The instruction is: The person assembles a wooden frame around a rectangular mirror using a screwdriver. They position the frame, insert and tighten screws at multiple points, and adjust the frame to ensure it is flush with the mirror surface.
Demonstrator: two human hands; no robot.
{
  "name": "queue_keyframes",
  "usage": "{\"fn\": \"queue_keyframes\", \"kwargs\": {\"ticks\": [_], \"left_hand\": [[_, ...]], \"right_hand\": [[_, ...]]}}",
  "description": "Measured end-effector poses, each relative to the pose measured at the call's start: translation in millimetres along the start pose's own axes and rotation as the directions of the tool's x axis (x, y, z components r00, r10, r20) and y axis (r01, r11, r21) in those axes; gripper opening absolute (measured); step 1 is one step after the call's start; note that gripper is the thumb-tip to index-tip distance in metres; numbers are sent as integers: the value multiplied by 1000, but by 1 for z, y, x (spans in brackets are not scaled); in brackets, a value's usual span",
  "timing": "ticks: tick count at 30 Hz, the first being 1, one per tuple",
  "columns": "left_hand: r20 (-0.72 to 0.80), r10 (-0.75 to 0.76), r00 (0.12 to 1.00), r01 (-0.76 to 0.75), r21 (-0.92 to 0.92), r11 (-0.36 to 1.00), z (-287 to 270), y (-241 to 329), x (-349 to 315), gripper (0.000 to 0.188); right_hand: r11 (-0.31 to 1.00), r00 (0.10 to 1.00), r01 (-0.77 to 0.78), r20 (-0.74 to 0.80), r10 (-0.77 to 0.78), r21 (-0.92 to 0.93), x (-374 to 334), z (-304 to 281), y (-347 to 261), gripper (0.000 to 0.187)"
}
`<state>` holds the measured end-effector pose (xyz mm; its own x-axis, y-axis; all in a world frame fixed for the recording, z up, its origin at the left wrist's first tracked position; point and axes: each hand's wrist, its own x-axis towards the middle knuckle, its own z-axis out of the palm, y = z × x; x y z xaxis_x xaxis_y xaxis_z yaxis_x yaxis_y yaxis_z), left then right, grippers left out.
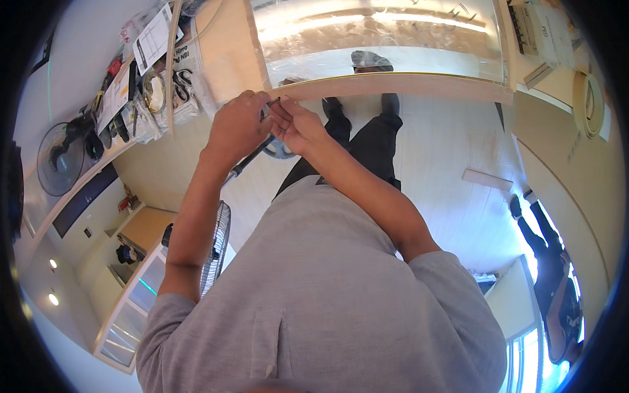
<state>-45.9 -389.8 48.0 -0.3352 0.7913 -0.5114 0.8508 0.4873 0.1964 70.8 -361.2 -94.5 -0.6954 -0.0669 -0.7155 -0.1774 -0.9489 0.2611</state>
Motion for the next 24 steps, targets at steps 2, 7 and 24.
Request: {"fn": "queue_keyframes", "kwargs": {"ticks": [2, 7, 24], "left_hand": [[15, -32, 999, 32, 10, 999, 0, 3, 2, 29], [53, -49, 997, 46, 57, 997, 0, 8, 8, 27], [73, 32, 997, -45, 196, 980, 0, 15, 11, 33]], "right_hand": [[1000, 1000, 8, -8, -8, -16, 2, -2, -2, 14], [973, 996, -36, 74, 55, -228, -6, -22, -20, 22], [374, 375, 842, -75, -924, -389, -108, -91, -156, 29]]}}
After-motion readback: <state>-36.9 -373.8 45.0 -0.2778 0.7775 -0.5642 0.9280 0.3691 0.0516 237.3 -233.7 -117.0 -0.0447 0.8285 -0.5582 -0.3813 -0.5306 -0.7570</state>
